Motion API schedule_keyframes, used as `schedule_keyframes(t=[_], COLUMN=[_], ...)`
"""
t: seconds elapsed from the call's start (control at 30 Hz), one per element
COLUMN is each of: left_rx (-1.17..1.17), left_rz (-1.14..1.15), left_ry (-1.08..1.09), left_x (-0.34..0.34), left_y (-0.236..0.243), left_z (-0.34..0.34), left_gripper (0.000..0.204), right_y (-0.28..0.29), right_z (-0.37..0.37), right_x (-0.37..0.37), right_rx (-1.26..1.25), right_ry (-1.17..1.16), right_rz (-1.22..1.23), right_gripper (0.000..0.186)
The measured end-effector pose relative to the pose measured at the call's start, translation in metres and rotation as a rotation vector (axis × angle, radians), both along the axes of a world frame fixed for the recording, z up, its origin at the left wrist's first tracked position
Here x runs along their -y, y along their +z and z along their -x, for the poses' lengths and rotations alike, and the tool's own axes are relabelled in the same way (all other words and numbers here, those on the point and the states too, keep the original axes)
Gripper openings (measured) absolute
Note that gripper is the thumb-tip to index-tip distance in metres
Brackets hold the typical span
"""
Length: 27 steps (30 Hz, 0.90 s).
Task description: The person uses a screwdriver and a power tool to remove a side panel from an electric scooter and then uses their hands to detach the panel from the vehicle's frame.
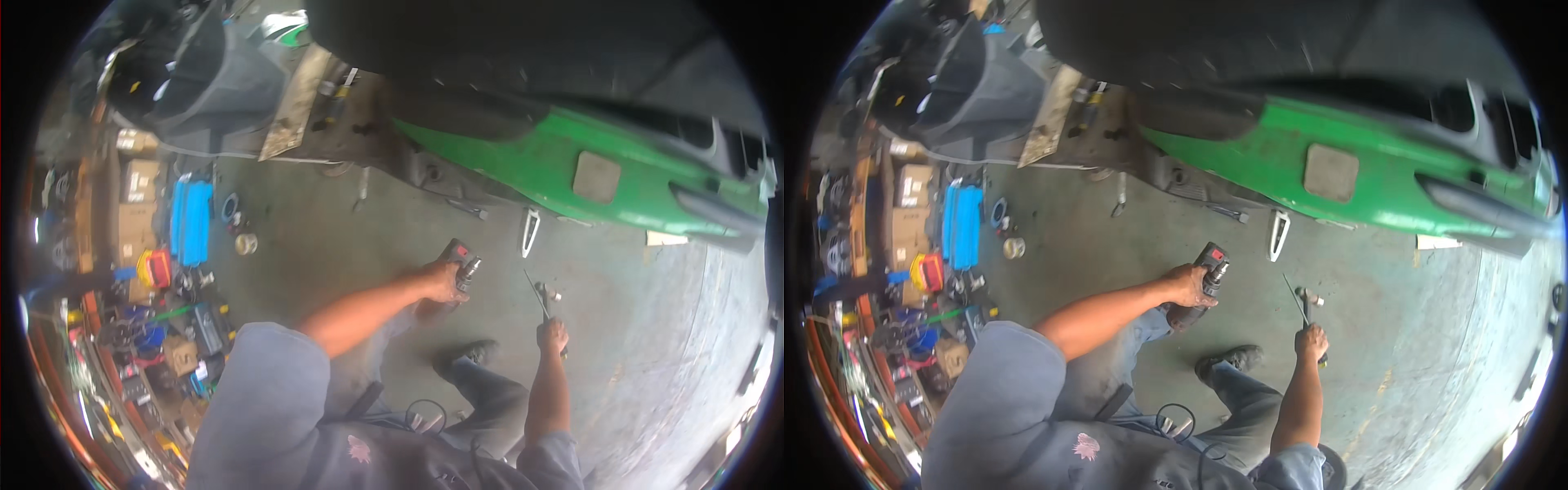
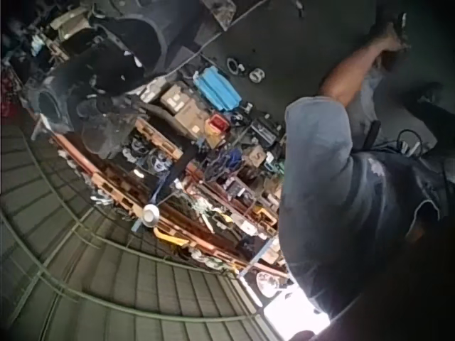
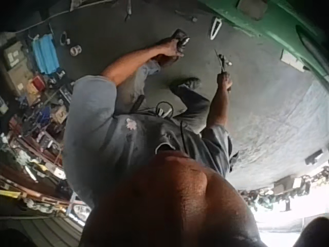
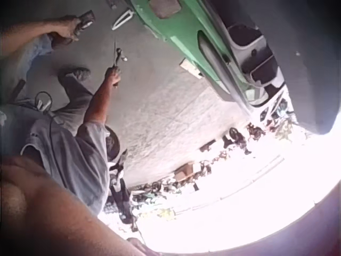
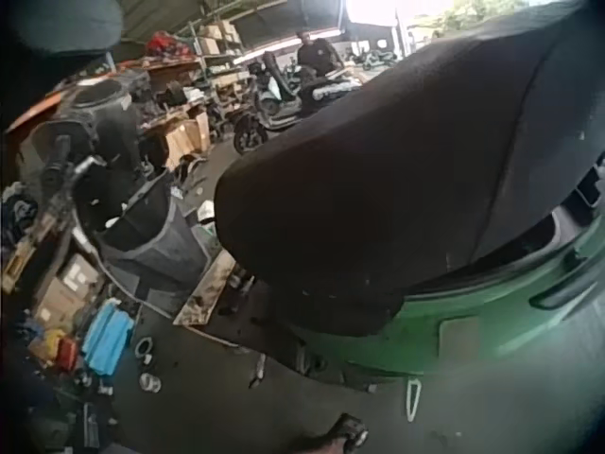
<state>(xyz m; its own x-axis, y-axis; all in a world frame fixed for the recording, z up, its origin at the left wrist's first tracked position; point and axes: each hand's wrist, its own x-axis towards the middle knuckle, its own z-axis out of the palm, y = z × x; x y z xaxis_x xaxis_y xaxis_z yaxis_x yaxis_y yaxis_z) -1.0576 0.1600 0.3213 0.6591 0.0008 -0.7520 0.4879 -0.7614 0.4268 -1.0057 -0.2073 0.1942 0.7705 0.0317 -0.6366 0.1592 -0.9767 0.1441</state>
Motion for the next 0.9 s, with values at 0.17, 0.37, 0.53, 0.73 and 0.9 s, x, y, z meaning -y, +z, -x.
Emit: schedule_keyframes(t=[0.17,0.37,0.53,0.73,0.9], left_rx=[0.049,0.079,0.133,0.423,0.005], left_rz=[0.167,0.325,0.511,0.809,1.272], left_ry=[-0.108,-0.228,0.011,0.377,0.806], left_x=[0.009,-0.002,-0.014,0.014,0.014], left_y=[-0.119,-0.190,-0.214,-0.234,-0.230], left_z=[-0.030,-0.087,-0.086,-0.056,-0.072], left_gripper=[0.059,0.050,0.043,0.036,0.038], right_y=[-0.136,-0.200,-0.197,-0.169,-0.202], right_z=[-0.007,0.018,0.059,0.099,0.085], right_x=[-0.023,-0.042,-0.090,-0.196,-0.249], right_rx=[0.142,0.126,0.455,0.407,0.482], right_ry=[-0.156,-0.346,-0.303,-0.024,-0.640], right_rz=[-0.064,-0.118,-0.244,-0.974,-1.449], right_gripper=[0.024,0.047,0.072,0.082,0.056])
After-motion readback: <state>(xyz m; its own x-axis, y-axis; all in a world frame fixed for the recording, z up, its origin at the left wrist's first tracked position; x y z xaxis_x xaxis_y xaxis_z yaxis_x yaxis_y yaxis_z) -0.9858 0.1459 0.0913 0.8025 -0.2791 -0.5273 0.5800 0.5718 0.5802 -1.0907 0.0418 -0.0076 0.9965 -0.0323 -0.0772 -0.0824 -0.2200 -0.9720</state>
